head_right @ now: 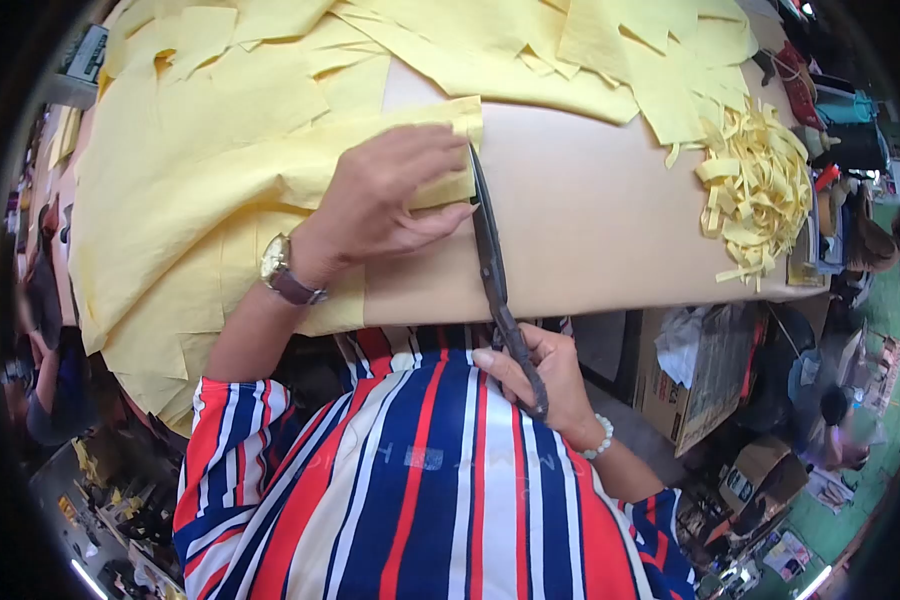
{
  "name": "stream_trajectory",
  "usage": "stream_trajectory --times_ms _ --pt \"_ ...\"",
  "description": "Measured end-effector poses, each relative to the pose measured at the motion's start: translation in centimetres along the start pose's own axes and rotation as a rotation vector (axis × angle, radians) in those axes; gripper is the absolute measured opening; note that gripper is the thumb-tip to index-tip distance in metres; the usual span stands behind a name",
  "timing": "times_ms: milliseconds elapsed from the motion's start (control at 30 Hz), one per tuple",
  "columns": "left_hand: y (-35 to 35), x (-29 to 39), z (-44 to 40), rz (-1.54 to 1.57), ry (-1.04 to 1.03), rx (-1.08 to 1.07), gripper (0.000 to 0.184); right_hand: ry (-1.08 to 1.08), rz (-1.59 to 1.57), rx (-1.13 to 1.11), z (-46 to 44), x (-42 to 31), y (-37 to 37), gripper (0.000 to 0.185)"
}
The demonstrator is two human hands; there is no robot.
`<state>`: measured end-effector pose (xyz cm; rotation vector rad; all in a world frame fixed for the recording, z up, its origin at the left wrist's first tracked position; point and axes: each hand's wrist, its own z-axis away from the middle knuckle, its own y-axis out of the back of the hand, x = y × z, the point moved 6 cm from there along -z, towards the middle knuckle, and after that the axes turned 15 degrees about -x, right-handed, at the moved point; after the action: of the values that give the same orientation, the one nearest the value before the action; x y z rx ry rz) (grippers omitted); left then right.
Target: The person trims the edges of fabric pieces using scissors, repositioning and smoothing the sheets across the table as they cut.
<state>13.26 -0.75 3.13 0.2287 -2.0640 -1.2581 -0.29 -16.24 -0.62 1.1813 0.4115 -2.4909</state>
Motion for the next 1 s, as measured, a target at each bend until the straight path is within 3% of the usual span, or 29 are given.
stream_trajectory --times_ms 67,200,333,467,1000 --pt "2.2 -1.5 -0.4 0.054 0.057 0.123 0.022 0.040 -0.012 -0.012 0.0 -0.5 0.1 0.023" --pt "4.8 -4.4 -2.8 0.532 0.218 -0.312 0.021 0.139 0.056 -0.051 0.0 -0.9 0.9 0.024" --pt "6.0 -4.9 -4.4 0.873 0.268 -0.544 0.019 0.262 0.106 -0.050 0.1 -1.6 1.5 0.027" --pt "7.1 -3.5 -5.6 0.832 0.243 -0.640 0.026 0.322 0.172 -0.033 0.3 -1.0 2.6 0.029" --pt "6.9 -0.9 -5.3 0.867 0.231 -0.575 0.030 0.443 0.037 -0.180 -1.0 -2.0 2.2 0.030"
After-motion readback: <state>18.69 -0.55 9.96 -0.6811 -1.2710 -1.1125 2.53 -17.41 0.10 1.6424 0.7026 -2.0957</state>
